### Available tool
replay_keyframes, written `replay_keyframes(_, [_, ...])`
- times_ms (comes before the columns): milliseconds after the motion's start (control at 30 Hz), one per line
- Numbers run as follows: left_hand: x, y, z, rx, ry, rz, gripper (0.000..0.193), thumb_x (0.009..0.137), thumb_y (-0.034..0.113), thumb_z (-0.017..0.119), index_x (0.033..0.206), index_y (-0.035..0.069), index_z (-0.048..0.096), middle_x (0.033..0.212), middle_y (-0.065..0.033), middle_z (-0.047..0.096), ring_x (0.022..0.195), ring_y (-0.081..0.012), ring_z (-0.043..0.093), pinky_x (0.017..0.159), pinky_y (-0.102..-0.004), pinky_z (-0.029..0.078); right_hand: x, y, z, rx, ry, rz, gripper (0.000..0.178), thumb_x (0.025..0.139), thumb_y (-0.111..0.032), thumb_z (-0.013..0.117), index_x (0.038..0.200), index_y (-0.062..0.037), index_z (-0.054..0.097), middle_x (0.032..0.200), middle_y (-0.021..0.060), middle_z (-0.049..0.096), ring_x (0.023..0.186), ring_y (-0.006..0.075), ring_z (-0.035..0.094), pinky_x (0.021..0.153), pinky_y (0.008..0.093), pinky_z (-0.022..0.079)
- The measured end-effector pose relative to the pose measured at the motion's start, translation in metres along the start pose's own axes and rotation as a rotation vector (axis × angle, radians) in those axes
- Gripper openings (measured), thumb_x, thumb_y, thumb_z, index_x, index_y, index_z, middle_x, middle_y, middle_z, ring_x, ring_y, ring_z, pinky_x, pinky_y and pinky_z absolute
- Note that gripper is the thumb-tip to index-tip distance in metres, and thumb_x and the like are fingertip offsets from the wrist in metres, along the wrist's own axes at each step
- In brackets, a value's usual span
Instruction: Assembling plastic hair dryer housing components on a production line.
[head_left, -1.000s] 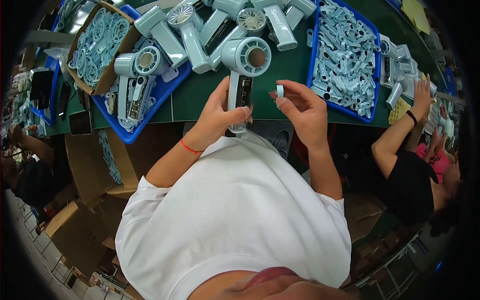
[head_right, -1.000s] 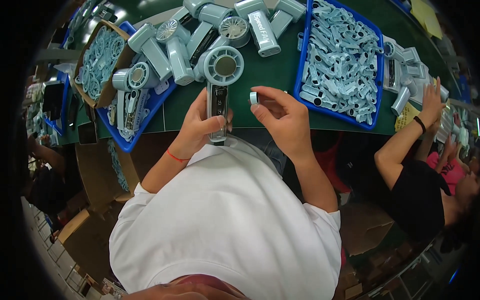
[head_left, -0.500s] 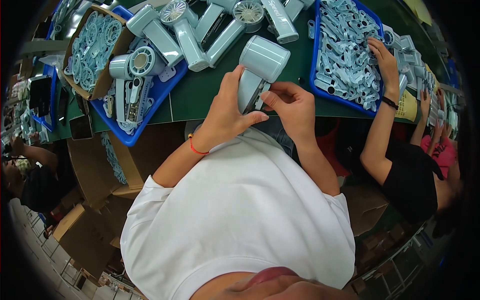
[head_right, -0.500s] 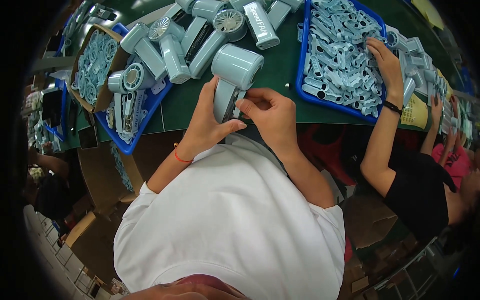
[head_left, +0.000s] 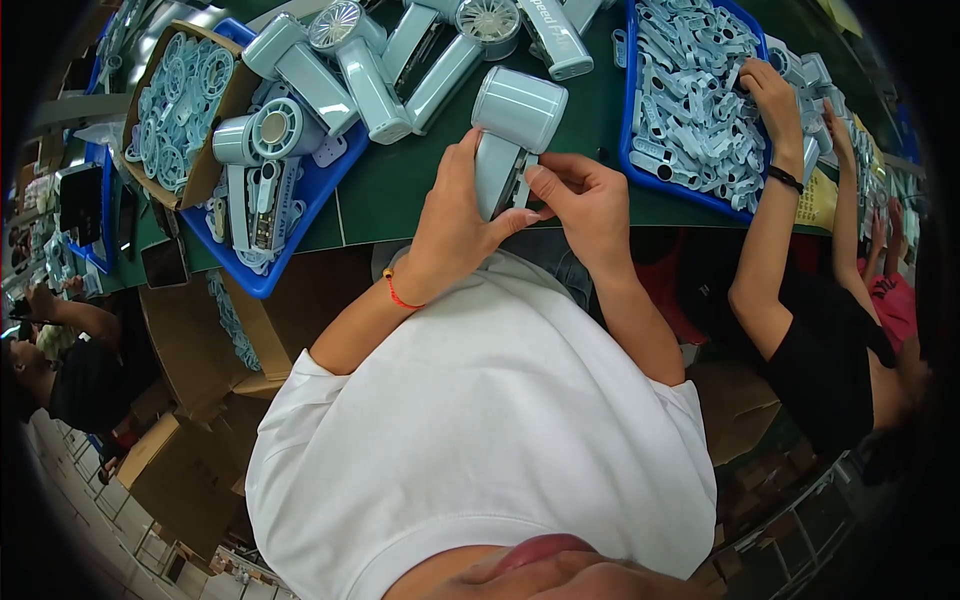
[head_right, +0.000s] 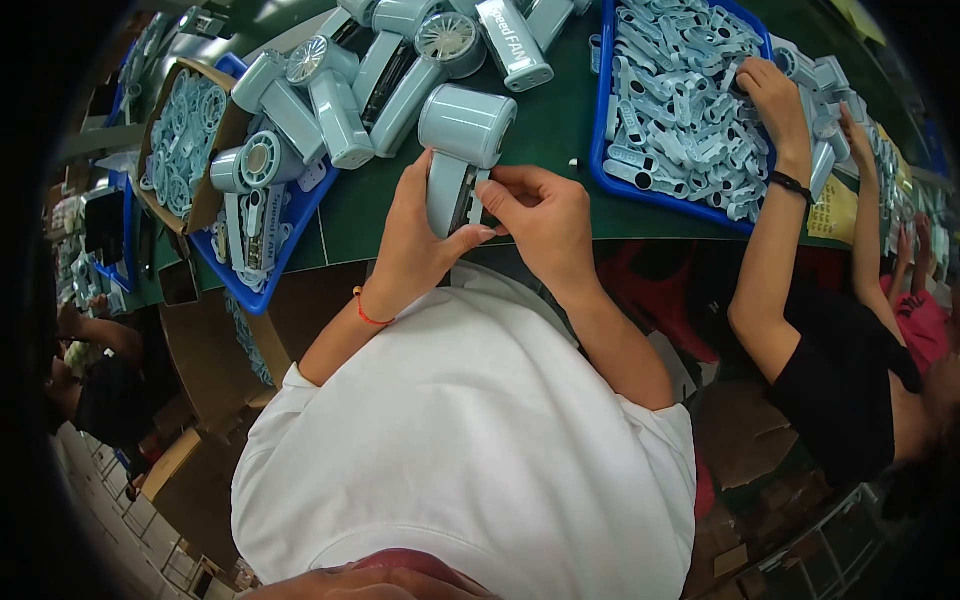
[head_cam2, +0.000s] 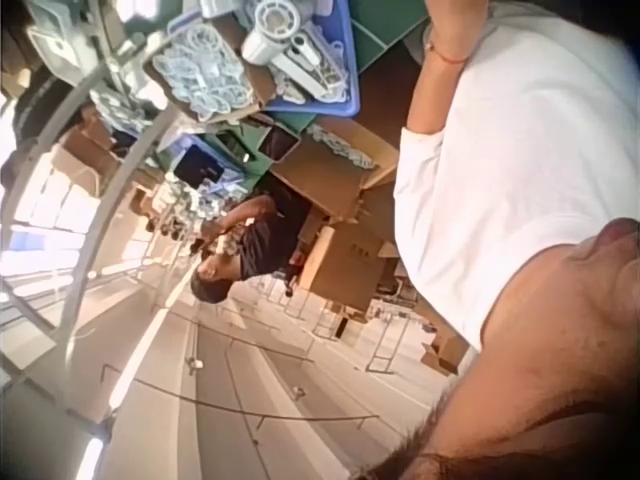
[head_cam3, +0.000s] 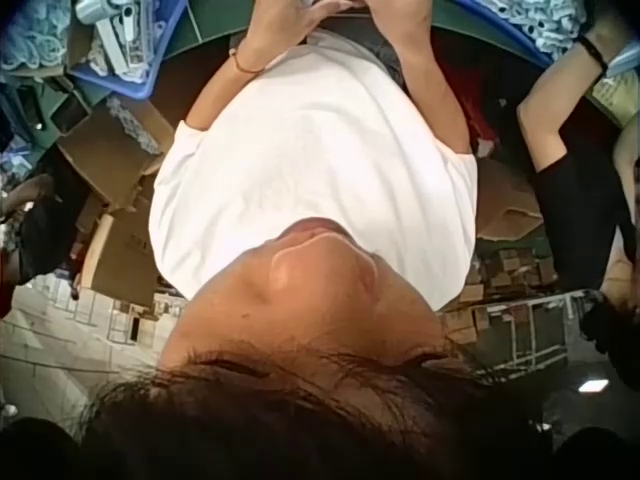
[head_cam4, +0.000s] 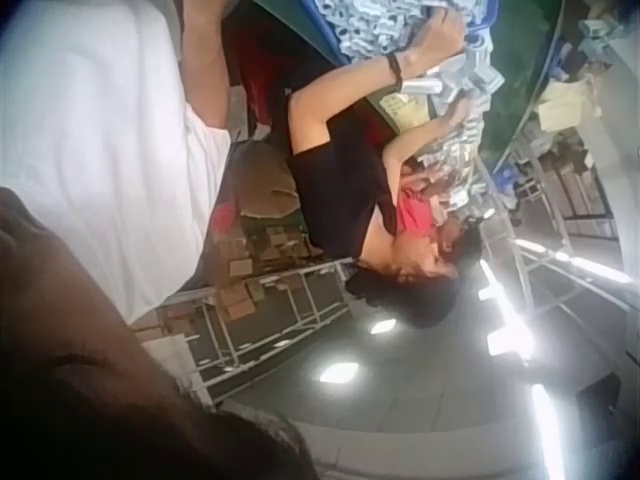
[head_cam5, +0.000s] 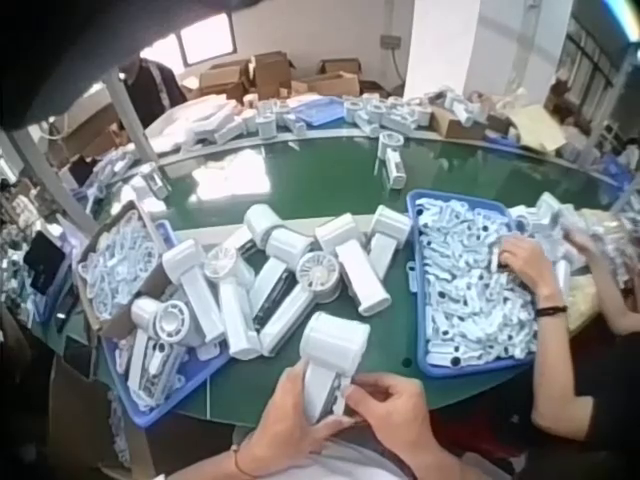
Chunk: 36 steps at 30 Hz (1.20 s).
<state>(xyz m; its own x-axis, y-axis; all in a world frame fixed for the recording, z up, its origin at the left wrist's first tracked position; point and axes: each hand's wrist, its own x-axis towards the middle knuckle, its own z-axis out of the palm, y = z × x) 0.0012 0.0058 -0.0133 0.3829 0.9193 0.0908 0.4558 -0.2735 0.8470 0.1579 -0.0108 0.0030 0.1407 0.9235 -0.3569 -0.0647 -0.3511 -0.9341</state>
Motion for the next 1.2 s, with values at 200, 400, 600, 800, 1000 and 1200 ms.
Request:
replay_keyframes(200, [-0.001, -0.005, 0.004, -0.015, 0.020, -0.019, 0.088, 0.067, 0.015, 0.079, 0.134, -0.006, 0.027, 0.115, -0.0211, 0.045, 0.102, -0.0354, 0.050, 0.086, -0.0398, 0.044, 0.003, -0.004, -0.001, -0.048, -0.047, -0.006, 0.026, 0.082, -0.011, 0.068, 0.098, 0.0080, 0.063, 0.080, 0.0102, 0.066, 0.065, 0.0119, 0.062, 0.057, 0.0224, 0.053])
replay_keyframes(400, [-0.001, 0.002, 0.002, -0.112, -0.018, -0.067, 0.084, 0.070, 0.012, 0.076, 0.135, -0.006, 0.025, 0.117, -0.0212, 0.044, 0.107, -0.0343, 0.047, 0.091, -0.0392, 0.040, 0.005, -0.005, -0.005, -0.133, -0.065, -0.017, 0.025, 0.082, -0.013, 0.068, 0.097, 0.0066, 0.063, 0.079, 0.0088, 0.066, 0.067, 0.0102, 0.062, 0.058, 0.0225, 0.051])
replay_keyframes(600, [0.002, -0.003, 0.005, -0.097, 0.006, -0.057, 0.085, 0.069, 0.011, 0.076, 0.135, -0.006, 0.025, 0.118, -0.0213, 0.043, 0.108, -0.0337, 0.046, 0.092, -0.0393, 0.040, 0.006, -0.007, -0.002, -0.155, -0.062, -0.019, 0.025, 0.081, -0.015, 0.069, 0.096, 0.0045, 0.063, 0.078, 0.0066, 0.066, 0.067, 0.0090, 0.061, 0.056, 0.0219, 0.048])
replay_keyframes(800, [-0.002, -0.004, 0.005, -0.101, 0.005, -0.061, 0.083, 0.071, 0.011, 0.073, 0.135, -0.007, 0.024, 0.118, -0.0214, 0.043, 0.109, -0.0340, 0.046, 0.093, -0.0392, 0.040, 0.009, -0.004, -0.005, -0.190, -0.082, -0.039, 0.024, 0.081, -0.015, 0.069, 0.094, 0.0042, 0.063, 0.077, 0.0062, 0.066, 0.067, 0.0089, 0.060, 0.055, 0.0218, 0.047])
replay_keyframes(1000, [-0.003, -0.001, 0.010, -0.036, 0.054, -0.067, 0.080, 0.071, 0.014, 0.074, 0.133, -0.007, 0.027, 0.119, -0.0228, 0.043, 0.106, -0.0360, 0.049, 0.090, -0.0402, 0.042, 0.013, -0.009, -0.004, -0.204, -0.099, -0.020, 0.025, 0.080, -0.015, 0.069, 0.093, 0.0054, 0.063, 0.076, 0.0073, 0.066, 0.066, 0.0095, 0.061, 0.054, 0.0217, 0.047])
replay_keyframes(1200, [0.001, -0.006, 0.007, -0.113, -0.005, -0.136, 0.076, 0.070, 0.013, 0.073, 0.131, -0.007, 0.032, 0.118, -0.0234, 0.048, 0.106, -0.0356, 0.051, 0.089, -0.0397, 0.043, 0.010, -0.006, 0.000, -0.114, -0.059, 0.005, 0.025, 0.081, -0.015, 0.069, 0.093, 0.0064, 0.062, 0.077, 0.0089, 0.066, 0.066, 0.0114, 0.063, 0.056, 0.0225, 0.050])
